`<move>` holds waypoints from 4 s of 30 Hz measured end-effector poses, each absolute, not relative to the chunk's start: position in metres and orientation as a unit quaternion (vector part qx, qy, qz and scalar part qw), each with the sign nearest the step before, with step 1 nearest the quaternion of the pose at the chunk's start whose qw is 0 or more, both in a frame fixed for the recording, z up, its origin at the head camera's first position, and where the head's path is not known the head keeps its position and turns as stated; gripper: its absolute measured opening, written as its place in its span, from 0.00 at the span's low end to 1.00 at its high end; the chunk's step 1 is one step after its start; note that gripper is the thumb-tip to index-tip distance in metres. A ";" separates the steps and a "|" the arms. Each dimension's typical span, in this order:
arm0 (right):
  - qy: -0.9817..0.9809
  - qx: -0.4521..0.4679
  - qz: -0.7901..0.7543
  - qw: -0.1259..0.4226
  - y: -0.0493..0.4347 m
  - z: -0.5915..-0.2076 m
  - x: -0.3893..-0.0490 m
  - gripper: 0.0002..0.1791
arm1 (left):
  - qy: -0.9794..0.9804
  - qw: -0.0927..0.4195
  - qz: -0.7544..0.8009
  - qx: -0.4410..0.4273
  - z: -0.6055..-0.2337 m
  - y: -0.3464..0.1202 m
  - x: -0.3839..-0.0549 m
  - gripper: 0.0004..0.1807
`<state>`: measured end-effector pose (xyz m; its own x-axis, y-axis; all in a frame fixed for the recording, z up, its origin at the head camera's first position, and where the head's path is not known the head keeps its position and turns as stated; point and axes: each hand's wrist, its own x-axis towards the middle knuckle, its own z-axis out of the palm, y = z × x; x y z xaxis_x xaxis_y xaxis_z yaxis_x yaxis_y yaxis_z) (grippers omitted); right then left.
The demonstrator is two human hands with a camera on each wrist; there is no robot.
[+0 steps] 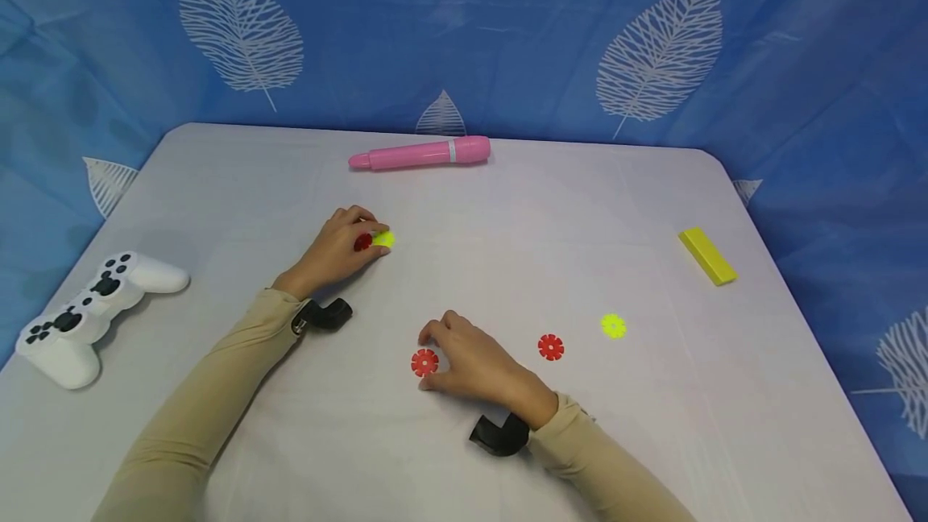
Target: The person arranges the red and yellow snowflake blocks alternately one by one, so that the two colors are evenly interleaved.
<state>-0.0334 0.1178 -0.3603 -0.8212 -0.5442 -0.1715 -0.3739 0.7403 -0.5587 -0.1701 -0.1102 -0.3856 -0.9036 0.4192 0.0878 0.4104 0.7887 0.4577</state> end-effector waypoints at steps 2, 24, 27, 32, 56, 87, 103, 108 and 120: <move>0.921 -0.250 -0.254 0.155 0.117 -0.361 -0.032 0.22 | 0.946 0.009 0.241 0.218 -0.386 -0.110 -0.170 0.21; 0.914 -0.270 -0.272 0.131 0.108 -0.362 -0.025 0.15 | 0.944 0.001 0.246 0.219 -0.389 -0.111 -0.170 0.21; 0.909 -0.270 -0.282 0.143 0.106 -0.362 -0.025 0.15 | 0.944 0.001 0.247 0.220 -0.389 -0.111 -0.170 0.21; 0.900 -0.267 -0.301 0.168 0.105 -0.362 -0.025 0.15 | 0.943 0.002 0.248 0.221 -0.389 -0.111 -0.169 0.21; 0.882 -0.327 -0.299 0.162 0.108 -0.366 -0.026 0.10 | 0.936 -0.029 0.248 0.249 -0.390 -0.108 -0.166 0.15; 0.879 -0.329 -0.309 0.157 0.112 -0.363 -0.030 0.08 | 0.931 -0.043 0.240 0.270 -0.389 -0.108 -0.164 0.13; 0.881 -0.231 -0.387 0.142 0.120 -0.361 -0.053 0.09 | 0.928 -0.042 0.246 0.277 -0.391 -0.109 -0.165 0.13; 0.899 -0.174 -0.394 0.080 0.120 -0.362 -0.074 0.11 | 0.931 -0.028 0.247 0.268 -0.390 -0.109 -0.165 0.13; 0.917 -0.096 -0.387 0.025 0.102 -0.370 -0.130 0.15 | 0.930 -0.023 0.253 0.264 -0.389 -0.107 -0.166 0.13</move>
